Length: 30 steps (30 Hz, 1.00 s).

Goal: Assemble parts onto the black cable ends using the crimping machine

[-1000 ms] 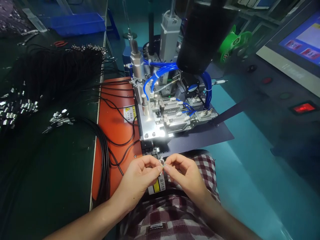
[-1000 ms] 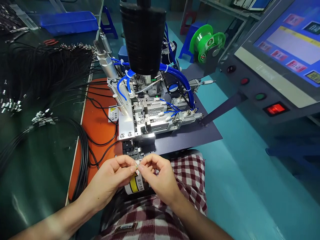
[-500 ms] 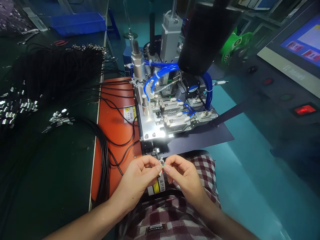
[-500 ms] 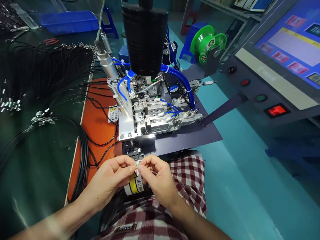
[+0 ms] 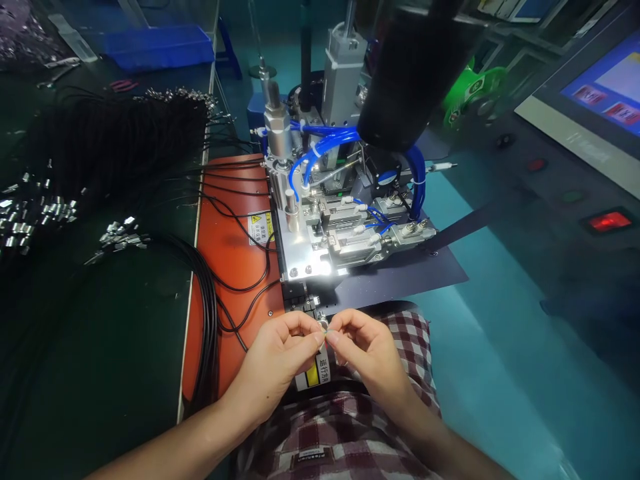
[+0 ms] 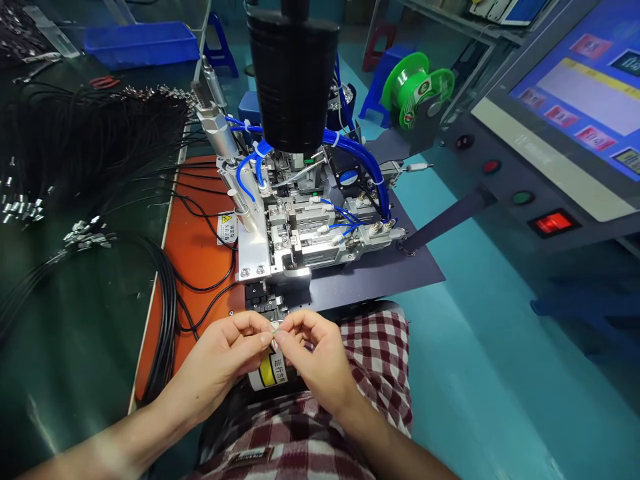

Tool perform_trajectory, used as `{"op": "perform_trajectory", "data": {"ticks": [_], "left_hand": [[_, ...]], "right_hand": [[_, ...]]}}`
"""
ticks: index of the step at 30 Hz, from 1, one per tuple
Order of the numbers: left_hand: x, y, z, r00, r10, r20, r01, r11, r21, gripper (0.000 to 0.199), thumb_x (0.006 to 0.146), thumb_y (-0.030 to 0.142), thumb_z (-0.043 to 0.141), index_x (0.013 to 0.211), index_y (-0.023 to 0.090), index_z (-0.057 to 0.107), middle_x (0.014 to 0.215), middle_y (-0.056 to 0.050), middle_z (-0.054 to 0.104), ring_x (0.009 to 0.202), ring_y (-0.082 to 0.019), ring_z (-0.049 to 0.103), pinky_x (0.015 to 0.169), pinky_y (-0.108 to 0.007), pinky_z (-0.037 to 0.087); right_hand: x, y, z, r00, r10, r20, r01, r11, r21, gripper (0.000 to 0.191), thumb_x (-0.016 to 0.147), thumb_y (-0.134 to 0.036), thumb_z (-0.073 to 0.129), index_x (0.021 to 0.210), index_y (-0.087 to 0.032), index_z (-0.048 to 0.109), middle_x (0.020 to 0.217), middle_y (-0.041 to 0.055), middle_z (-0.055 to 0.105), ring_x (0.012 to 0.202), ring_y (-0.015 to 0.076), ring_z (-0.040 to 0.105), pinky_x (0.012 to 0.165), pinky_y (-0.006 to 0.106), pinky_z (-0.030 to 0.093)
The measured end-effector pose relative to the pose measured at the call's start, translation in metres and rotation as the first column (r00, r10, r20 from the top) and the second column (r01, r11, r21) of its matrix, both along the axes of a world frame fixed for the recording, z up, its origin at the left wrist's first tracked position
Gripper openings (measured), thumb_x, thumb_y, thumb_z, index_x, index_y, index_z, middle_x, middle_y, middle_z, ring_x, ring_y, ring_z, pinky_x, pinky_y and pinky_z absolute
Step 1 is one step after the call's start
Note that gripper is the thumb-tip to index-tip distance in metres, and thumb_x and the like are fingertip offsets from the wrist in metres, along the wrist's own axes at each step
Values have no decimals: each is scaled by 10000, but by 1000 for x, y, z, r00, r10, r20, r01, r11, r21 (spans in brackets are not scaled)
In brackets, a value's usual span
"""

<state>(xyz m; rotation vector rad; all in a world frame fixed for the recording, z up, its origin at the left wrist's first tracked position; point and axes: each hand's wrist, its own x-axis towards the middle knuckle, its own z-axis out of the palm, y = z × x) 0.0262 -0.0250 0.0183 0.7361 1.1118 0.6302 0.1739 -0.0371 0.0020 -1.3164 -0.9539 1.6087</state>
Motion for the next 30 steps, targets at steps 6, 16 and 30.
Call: {"op": "perform_trajectory", "data": {"ticks": [6,16,30], "left_hand": [[1,-1,-1,999,30,12,-30,999,-14,203,765,310,643,734,148,526,536,80,337,479,-55,235,442,-204,152],[2,1,1,999,35,38,-34,999,-17,177,776,282,635,723,146,534,529,85,344,472,-47,245,437,-187,175],[2,2,3,1000,22,-2,-22,1000,4,182,788,275,621,714,134,533,513,86,324,465,-45,238,430,-191,165]], "right_hand": [[-2,-2,-2,999,-25,-48,24,999,-29,175,742,-311,660,708,-171,560,548,-55,472,471,80,404,460,207,344],[-3,-3,-1,999,-42,-29,42,999,-9,173,738,-297,667,688,-169,562,552,-53,478,479,81,409,469,208,354],[2,-3,1,962,-68,264,15,980,199,77,769,-241,628,740,-171,641,683,15,627,584,128,535,549,238,452]]}}
